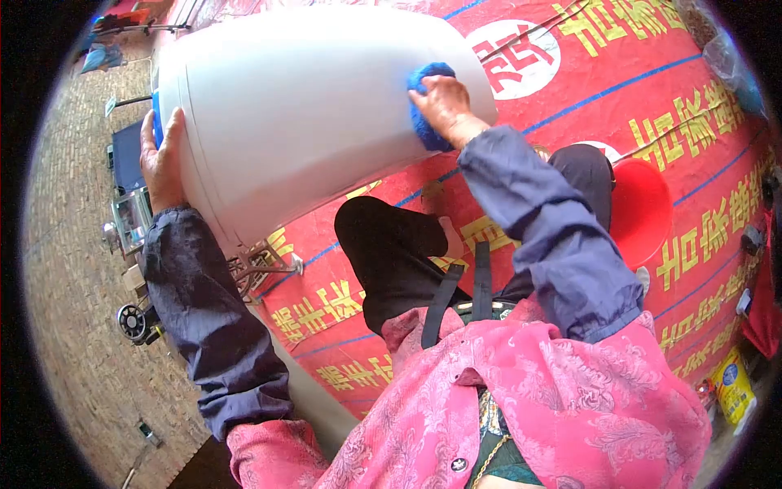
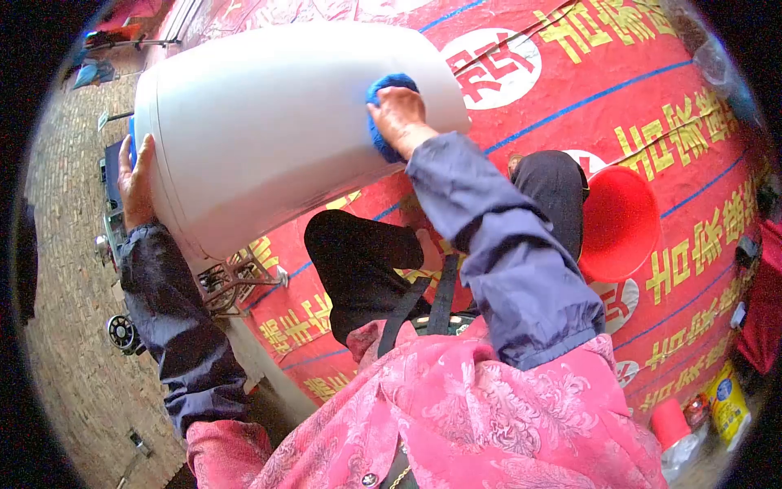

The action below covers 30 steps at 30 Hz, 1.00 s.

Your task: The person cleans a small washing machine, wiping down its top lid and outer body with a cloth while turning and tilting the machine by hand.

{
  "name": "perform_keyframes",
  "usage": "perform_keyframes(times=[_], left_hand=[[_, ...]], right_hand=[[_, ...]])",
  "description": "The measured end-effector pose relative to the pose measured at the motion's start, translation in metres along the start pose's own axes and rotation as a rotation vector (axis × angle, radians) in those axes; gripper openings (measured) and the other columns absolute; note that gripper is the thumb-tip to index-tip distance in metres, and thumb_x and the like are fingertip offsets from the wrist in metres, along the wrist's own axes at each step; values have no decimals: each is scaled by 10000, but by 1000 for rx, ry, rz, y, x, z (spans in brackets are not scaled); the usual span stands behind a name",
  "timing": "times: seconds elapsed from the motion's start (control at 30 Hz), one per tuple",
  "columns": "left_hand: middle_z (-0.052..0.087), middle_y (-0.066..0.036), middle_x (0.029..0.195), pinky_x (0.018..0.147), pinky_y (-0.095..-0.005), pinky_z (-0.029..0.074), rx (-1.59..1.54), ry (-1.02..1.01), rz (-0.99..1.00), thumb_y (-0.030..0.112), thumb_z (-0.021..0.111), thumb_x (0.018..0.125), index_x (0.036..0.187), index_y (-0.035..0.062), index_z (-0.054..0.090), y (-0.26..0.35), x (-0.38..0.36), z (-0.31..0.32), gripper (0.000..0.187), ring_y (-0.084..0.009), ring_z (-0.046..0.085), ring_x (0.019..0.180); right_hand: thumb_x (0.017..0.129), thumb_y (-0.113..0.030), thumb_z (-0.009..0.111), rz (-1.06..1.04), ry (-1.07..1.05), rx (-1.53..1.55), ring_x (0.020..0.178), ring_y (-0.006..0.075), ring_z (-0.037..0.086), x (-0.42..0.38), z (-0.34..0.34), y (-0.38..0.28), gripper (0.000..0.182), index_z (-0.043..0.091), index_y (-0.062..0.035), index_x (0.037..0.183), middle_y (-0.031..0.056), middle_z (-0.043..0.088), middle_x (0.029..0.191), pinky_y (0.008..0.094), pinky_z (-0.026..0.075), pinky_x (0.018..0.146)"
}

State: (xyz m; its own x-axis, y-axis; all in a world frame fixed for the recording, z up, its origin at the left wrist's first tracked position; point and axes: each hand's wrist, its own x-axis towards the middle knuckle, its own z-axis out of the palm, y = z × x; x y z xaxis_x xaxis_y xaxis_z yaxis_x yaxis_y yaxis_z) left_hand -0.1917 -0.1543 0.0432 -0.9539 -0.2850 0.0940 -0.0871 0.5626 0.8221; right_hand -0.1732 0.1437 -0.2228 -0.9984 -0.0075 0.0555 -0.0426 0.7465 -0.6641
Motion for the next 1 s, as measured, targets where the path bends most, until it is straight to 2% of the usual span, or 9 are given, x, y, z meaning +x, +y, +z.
perform_keyframes(times=[0.13, 0.27, 0.4, 0.47, 0.57, 0.67, 0.8, 0.9, 1.0], left_hand=[[564, -128, 1184, 824, -267, 489, -9, 7, -12, 250, 691, 867, 1402, 24, 334, -13, 4, -12, 682, -166, 568, 1013], [596, -101, 1128, 792, -253, 495, -23, 18, 3, 195, 683, 867, 1382, 17, 357, -17, 5, -15, 634, -143, 584, 962], [596, -103, 1122, 786, -248, 488, -2, 5, -21, 213, 685, 868, 1389, 15, 348, -14, 3, -14, 652, -141, 582, 963], [594, -105, 1123, 786, -249, 486, 16, 10, -16, 220, 686, 868, 1390, 15, 346, -8, -3, -11, 656, -142, 582, 961], [590, -115, 1129, 796, -251, 483, 25, 12, -5, 220, 686, 868, 1392, 12, 344, -11, -1, -13, 659, -147, 581, 962], [590, -119, 1134, 801, -253, 482, 14, 17, -14, 217, 686, 868, 1389, 10, 350, -9, 0, -13, 654, -149, 579, 969], [591, -118, 1139, 805, -254, 483, -10, 22, -28, 222, 686, 867, 1384, 13, 360, -13, -1, -14, 646, -151, 579, 979], [594, -120, 1133, 806, -251, 483, 2, -4, -7, 233, 685, 867, 1387, 15, 358, -16, 1, -18, 651, -149, 581, 974], [597, -127, 1126, 798, -249, 485, 5, 7, -29, 242, 685, 867, 1388, 15, 357, -18, 2, -19, 656, -146, 584, 968]], right_hand=[[827, -355, 607, -93, -5, 164, 726, 323, 654, -11, 4, -35, 314, 646, -64, 716, 160, 653, 736, 433, 531, 701], [763, -246, 640, -557, 146, 571, 712, 361, 618, -46, -4, -139, 204, 576, -66, 690, 165, 603, 696, 461, 493, 627], [748, -200, 624, -469, 174, 365, 701, 360, 616, -16, 11, -112, 147, 575, -69, 704, 173, 591, 685, 464, 496, 615], [819, -339, 616, -154, 45, 198, 691, 344, 644, 15, 10, -66, 277, 640, -71, 753, 177, 646, 748, 437, 532, 649], [827, -396, 618, -15, 9, -65, 790, 305, 669, 40, 12, -11, 343, 681, -60, 840, 149, 683, 826, 401, 546, 723], [811, -336, 624, -160, 3, 88, 783, 320, 657, 17, 3, -51, 282, 651, -56, 796, 154, 672, 804, 417, 536, 705], [688, -167, 596, -646, 92, 437, 693, 362, 607, -42, 0, -147, 121, 538, -65, 714, 153, 583, 685, 469, 495, 621], [686, -170, 610, -565, 77, 451, 697, 366, 600, -33, -2, -147, 137, 542, -66, 743, 150, 571, 686, 464, 494, 609], [797, -327, 625, -324, 173, 208, 695, 360, 625, 22, 19, -84, 260, 610, -73, 741, 161, 634, 742, 442, 515, 620]])
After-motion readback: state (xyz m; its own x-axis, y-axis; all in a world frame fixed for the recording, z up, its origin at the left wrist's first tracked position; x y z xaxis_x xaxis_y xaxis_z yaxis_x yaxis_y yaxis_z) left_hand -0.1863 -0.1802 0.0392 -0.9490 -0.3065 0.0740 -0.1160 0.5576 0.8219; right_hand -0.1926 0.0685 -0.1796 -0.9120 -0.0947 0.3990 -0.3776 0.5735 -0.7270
